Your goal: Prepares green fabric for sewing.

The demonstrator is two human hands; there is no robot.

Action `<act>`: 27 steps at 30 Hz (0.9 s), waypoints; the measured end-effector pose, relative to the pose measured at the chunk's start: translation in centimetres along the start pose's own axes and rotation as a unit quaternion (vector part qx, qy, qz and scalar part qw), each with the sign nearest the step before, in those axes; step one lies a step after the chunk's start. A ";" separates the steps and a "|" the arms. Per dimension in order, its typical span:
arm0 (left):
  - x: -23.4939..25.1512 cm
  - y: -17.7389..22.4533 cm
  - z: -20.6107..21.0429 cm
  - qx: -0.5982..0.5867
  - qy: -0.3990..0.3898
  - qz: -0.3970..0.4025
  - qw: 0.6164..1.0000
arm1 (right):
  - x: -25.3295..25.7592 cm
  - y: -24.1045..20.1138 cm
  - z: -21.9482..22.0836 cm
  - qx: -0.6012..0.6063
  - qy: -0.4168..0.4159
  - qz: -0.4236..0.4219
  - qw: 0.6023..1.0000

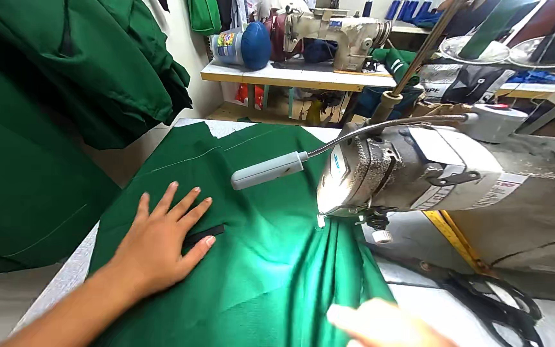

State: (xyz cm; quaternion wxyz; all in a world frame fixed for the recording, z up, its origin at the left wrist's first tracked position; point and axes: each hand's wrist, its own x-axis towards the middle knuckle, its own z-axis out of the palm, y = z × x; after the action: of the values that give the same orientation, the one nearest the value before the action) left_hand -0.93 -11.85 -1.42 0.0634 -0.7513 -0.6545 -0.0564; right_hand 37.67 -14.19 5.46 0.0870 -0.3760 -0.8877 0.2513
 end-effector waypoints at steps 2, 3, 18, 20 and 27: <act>-1.5 3.0 0.7 -0.010 -0.019 -0.128 0.992 | -0.2 3.7 0.2 -0.146 0.085 0.077 0.983; -2.0 3.7 1.1 -0.017 -0.040 -0.167 0.985 | -0.5 6.2 0.4 -0.186 0.112 0.105 0.970; 0.1 -6.1 2.0 -0.041 -0.096 -0.123 0.987 | -3.7 15.7 1.8 -0.326 0.259 0.148 0.897; 0.5 -6.1 1.1 -0.053 -0.113 -0.145 0.982 | -2.7 15.4 1.5 -0.325 0.267 0.163 0.892; 2.5 -2.3 1.1 -0.050 -0.116 -0.377 0.917 | 3.0 11.0 4.0 -0.220 0.176 -0.007 0.959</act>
State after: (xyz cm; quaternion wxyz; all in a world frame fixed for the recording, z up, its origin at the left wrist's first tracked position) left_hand -2.84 -8.89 -2.05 -0.0764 -0.4520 -0.8885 -0.0215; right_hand 41.10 -7.07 -3.73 0.1584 -0.4175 -0.8945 -0.0211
